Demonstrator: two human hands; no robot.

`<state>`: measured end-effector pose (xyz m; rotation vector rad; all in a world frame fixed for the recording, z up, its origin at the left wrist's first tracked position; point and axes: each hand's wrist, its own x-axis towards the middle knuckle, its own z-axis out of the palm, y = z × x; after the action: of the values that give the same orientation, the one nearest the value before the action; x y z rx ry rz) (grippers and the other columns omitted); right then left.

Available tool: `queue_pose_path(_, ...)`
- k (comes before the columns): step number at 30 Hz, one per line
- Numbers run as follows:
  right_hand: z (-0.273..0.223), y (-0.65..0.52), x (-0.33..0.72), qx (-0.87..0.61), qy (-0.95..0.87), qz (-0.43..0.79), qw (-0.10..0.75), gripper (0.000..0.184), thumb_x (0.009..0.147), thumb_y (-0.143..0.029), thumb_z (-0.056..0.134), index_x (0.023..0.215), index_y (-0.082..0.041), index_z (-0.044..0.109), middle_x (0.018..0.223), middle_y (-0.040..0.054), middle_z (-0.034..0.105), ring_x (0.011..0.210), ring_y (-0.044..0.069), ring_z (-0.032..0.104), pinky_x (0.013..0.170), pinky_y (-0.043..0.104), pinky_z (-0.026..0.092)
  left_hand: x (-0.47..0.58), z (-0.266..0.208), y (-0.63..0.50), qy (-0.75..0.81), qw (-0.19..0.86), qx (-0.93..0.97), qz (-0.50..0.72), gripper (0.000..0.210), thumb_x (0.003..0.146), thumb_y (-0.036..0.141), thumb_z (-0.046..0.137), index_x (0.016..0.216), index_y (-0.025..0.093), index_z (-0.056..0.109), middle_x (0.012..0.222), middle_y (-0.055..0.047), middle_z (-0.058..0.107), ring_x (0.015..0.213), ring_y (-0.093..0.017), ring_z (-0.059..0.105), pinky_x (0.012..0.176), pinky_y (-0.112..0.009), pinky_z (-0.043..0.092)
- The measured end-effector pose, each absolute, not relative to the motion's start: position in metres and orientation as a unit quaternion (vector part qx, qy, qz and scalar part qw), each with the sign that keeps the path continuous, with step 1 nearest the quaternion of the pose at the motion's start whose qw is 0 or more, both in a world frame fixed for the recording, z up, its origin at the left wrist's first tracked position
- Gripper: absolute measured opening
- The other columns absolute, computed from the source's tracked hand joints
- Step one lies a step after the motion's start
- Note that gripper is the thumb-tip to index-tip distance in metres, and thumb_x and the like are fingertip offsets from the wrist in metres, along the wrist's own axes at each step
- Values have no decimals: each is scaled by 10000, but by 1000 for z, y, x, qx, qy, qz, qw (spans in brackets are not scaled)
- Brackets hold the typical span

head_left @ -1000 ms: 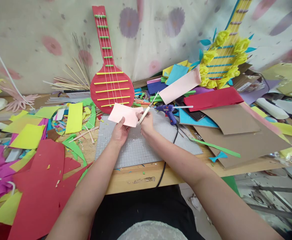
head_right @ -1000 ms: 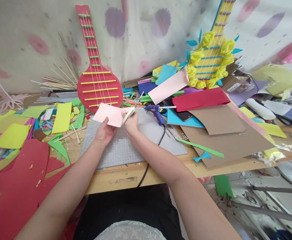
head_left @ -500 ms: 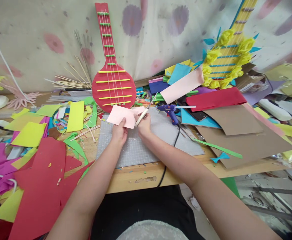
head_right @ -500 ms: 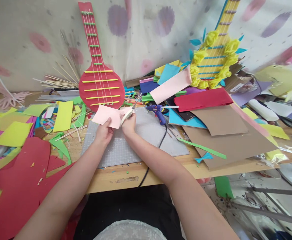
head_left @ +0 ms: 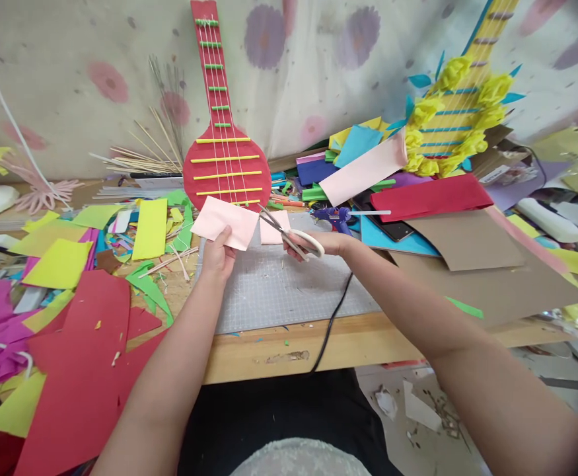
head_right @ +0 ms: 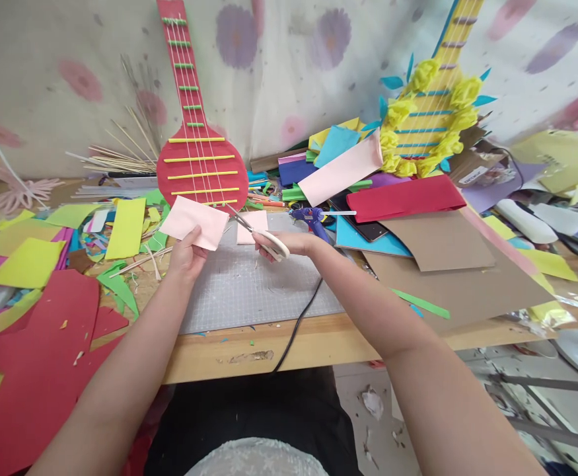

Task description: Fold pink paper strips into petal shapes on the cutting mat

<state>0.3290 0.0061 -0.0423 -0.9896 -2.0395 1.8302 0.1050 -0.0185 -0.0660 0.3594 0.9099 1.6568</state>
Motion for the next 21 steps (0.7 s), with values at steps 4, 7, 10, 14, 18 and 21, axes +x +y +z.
queue_pose_path(4, -35, 8, 332, -314, -725, 611, 46, 581, 744, -731, 418, 812, -167, 541, 642, 6, 550, 548, 107, 500, 521, 256, 414, 108, -69, -19, 384, 574, 173, 702, 362, 758, 41, 571, 1062, 227, 635, 1058, -21, 699, 990, -147, 647, 838, -233, 532)
queue_pose_path(7, -36, 8, 327, -309, -724, 615, 46, 599, 716, -744, 436, 818, -163, 543, 648, 4, 553, 558, 107, 508, 524, 251, 417, 109, -72, -19, 392, 576, 176, 696, 372, 745, 46, 588, 1073, 215, 632, 1047, -34, 702, 962, -150, 657, 825, -230, 535)
queue_pose_path(10, -41, 9, 323, -327, -711, 620, 59, 616, 682, -757, 451, 817, -162, 531, 626, -10, 544, 540, 96, 496, 517, 238, 421, 110, -72, -19, 409, 575, 174, 687, 381, 739, 44, 596, 1078, 214, 628, 1040, -33, 704, 932, -147, 666, 813, -229, 539)
queue_pose_path(14, -45, 13, 321, -350, -688, 634, 53, 584, 709, -729, 456, 801, -157, 534, 594, -11, 542, 509, 90, 488, 496, 228, 426, 112, -71, -20, 419, 568, 168, 689, 412, 734, 39, 603, 1096, 235, 621, 1048, -22, 702, 932, -148, 666, 818, -228, 538)
queue_pose_path(18, -45, 16, 324, -341, -648, 680, 37, 607, 689, -738, 464, 833, -155, 552, 687, 21, 590, 591, 109, 554, 541, 235, 467, 109, -68, -19, 407, 581, 133, 692, 440, 752, 45, 587, 1151, 229, 590, 1047, -22, 702, 905, -132, 673, 788, -198, 542)
queue_pose_path(21, -44, 15, 327, -295, -602, 741, 43, 668, 680, -777, 408, 861, -153, 562, 772, 46, 611, 692, 129, 591, 631, 266, 501, 103, -65, -18, 398, 608, 69, 684, 429, 804, 52, 527, 1198, 220, 551, 960, -5, 722, 789, -87, 685, 684, -125, 536)
